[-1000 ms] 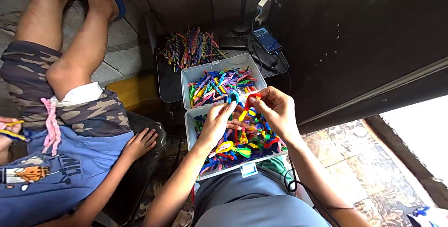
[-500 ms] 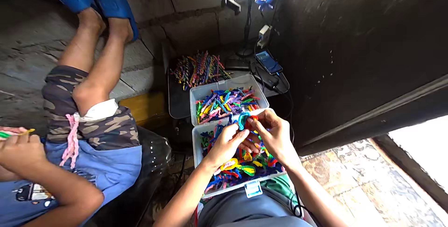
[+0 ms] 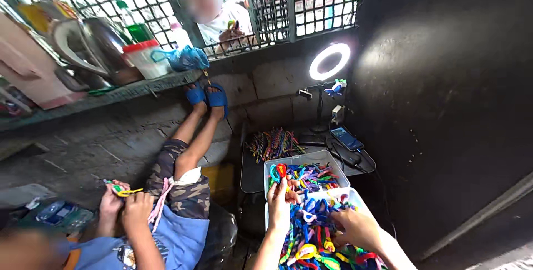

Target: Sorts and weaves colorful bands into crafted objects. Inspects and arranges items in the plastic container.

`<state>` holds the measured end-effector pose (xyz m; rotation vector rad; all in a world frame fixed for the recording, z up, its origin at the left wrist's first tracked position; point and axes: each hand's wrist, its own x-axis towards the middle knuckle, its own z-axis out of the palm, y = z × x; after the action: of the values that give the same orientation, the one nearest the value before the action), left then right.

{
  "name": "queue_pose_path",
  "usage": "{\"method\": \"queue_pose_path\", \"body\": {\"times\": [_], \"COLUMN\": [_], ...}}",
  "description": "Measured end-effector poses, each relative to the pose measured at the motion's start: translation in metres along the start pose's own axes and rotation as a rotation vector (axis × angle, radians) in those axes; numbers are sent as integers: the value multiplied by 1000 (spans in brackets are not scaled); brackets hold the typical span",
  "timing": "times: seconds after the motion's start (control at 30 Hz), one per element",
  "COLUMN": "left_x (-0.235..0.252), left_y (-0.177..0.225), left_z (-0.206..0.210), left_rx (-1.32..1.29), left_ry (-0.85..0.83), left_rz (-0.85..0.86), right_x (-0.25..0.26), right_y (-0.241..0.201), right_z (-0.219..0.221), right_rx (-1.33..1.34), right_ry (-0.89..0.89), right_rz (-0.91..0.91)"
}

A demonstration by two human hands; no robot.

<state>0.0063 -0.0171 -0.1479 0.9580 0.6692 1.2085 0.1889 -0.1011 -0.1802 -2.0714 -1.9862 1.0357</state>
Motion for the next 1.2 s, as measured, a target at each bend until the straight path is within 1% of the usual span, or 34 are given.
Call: {"method": "queue_pose_path", "body": {"times": [0.07,0.13,0.3,0.47,0.53,0.6,0.67,0.77,0.8,0.93,1.0,1.1,1.13,1.17,1.2], "left_x": [-1,0,-1,-2,-2,-1,-2,-2,-2,-2,-2,-4,-4,-4,-5], "left_y": [-2,-3,-6,-5,-5,-5,-5,-6,-6,-7,-6,-6,-5,-5,-5], "left_z": [-1,-1,-2,-2,-2,-2,-1,-1,-2,-3,-2,-2,-2,-2,-2], "left_rx": [18,29,1,-13,-20,-24,-19,-9,-1,9,16,19,23,22,29], "left_ry": [-15,-27,-9,-13,-7,1,-6,-20,-24,-31,-31,-47,-55,-63,-77], "left_rz": [2,-1,-7,-11,-10,-25,-30,-27,-23,-17,-13,-13,-18,-21,-18], "right_x": [5,5,2,-9,-14,-14,-6,-2,-3,-9,-15,-28,-33,-37,-37], "right_y": [-3,-6,-2,-4,-5,-4,-3,-13,-15,-14,-15,-19,-19,-16,-13], "right_z": [2,0,-1,-6,-8,-8,-2,2,2,0,-3,-11,-11,-7,-1], "right_rx": [-89,-113,-86,-17,-6,-19,-51,-128,-143,-163,-177,-167,-135,-79,-20], "right_ry": [-62,-68,0,68,98,101,73,-62,-63,55,135,174,249,408,629], "right_rz": [57,51,15,-97,-93,-52,-8,80,76,81,51,-8,-60,-158,-292]}}
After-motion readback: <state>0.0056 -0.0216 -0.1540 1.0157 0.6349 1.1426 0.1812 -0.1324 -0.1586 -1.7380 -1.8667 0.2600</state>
